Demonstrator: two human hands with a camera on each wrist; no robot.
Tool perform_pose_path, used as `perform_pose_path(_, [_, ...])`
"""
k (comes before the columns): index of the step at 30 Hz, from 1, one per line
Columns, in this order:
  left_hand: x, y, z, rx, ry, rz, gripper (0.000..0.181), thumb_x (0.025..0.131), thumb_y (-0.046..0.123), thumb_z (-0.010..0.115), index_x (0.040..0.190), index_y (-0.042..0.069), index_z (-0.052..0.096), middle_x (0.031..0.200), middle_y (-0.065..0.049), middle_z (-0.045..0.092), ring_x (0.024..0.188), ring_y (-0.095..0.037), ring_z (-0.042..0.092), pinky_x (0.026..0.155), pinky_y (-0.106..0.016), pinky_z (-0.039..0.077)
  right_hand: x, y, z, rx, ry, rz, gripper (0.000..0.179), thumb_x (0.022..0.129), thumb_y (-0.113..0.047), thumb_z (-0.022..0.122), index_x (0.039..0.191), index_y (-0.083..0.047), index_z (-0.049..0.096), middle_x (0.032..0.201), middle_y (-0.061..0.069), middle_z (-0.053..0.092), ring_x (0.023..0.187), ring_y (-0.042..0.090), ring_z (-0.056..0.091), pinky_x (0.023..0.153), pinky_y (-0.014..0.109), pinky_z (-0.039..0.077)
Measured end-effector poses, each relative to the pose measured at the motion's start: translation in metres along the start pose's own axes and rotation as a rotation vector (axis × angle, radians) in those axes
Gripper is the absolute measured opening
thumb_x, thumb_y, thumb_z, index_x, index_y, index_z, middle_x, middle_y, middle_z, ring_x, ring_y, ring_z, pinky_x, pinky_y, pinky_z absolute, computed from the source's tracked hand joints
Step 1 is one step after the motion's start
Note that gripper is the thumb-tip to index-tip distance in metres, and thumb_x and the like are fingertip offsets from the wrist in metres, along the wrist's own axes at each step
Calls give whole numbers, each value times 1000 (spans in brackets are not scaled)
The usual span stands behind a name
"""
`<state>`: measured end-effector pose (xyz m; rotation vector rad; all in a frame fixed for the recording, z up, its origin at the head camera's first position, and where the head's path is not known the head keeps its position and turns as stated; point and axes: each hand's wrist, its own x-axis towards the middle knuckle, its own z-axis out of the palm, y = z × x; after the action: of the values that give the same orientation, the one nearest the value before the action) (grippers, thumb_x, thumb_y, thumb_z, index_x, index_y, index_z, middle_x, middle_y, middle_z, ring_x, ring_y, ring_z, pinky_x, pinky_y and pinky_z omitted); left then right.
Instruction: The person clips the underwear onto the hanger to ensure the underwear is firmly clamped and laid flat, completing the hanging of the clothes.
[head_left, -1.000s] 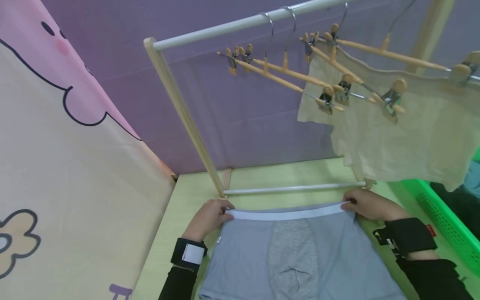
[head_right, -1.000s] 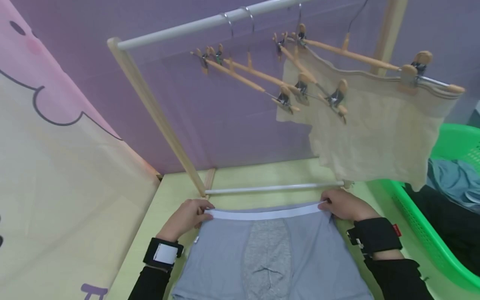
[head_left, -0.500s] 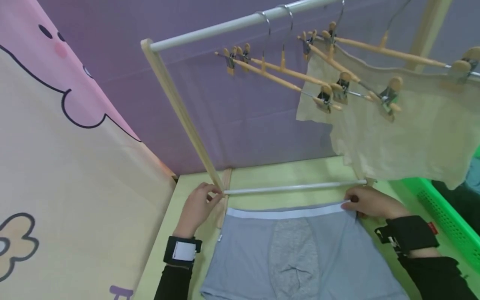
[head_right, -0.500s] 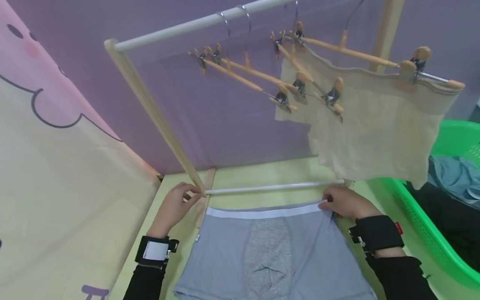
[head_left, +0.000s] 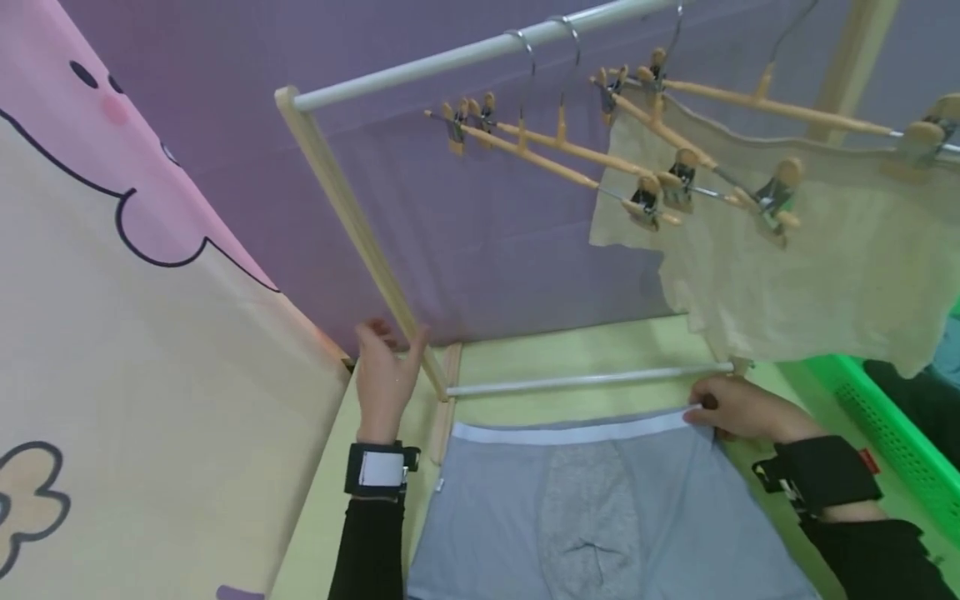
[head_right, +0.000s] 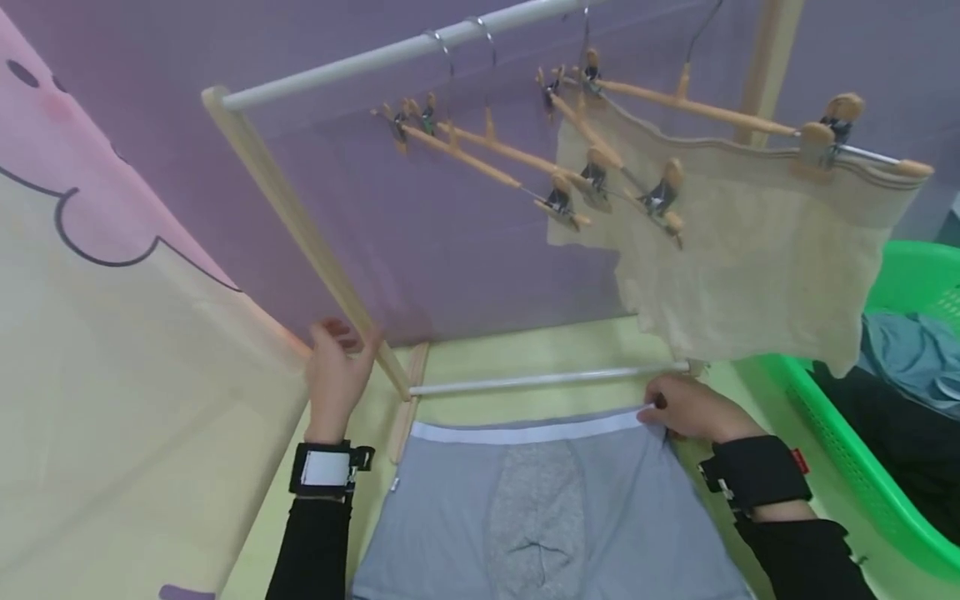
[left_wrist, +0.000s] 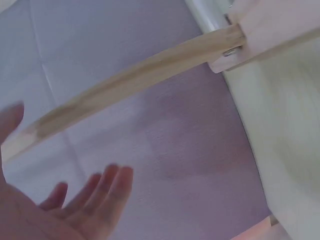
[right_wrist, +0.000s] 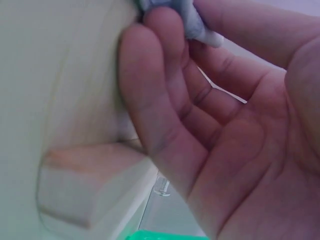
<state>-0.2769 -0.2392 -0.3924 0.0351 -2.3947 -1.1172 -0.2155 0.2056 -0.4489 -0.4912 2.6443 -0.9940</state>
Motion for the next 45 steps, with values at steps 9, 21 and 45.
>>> perform_pose_path(9, [6,-8,11,-83,-110,78,48,100,41,58,122,-1,52,106,-19,65,93,-32,68,76,-41,58,-5,3,3,-7,-4,21,17,96,-15,64,81,-8,58,60,-3,45,52,11,43,52,27,36])
perform_pose_path(21, [3,0,13,191,-49,113,41,105,35,48,82,2,57,62,-11,56,51,-22,55,39,-30,39,-14,-37,-23,-183,161,4,13,94,-14,66,92,-1,67,86,5,68,72,14,60,61,30,48])
perform_pose_path(45, [3,-3,13,198,-114,81,43,107,34,45,82,0,55,62,-10,52,50,-21,51,40,-30,39,-39,-149,-81,591,585,-739,54,103,-3,48,150,-10,23,144,15,39,114,21,60,86,21,54])
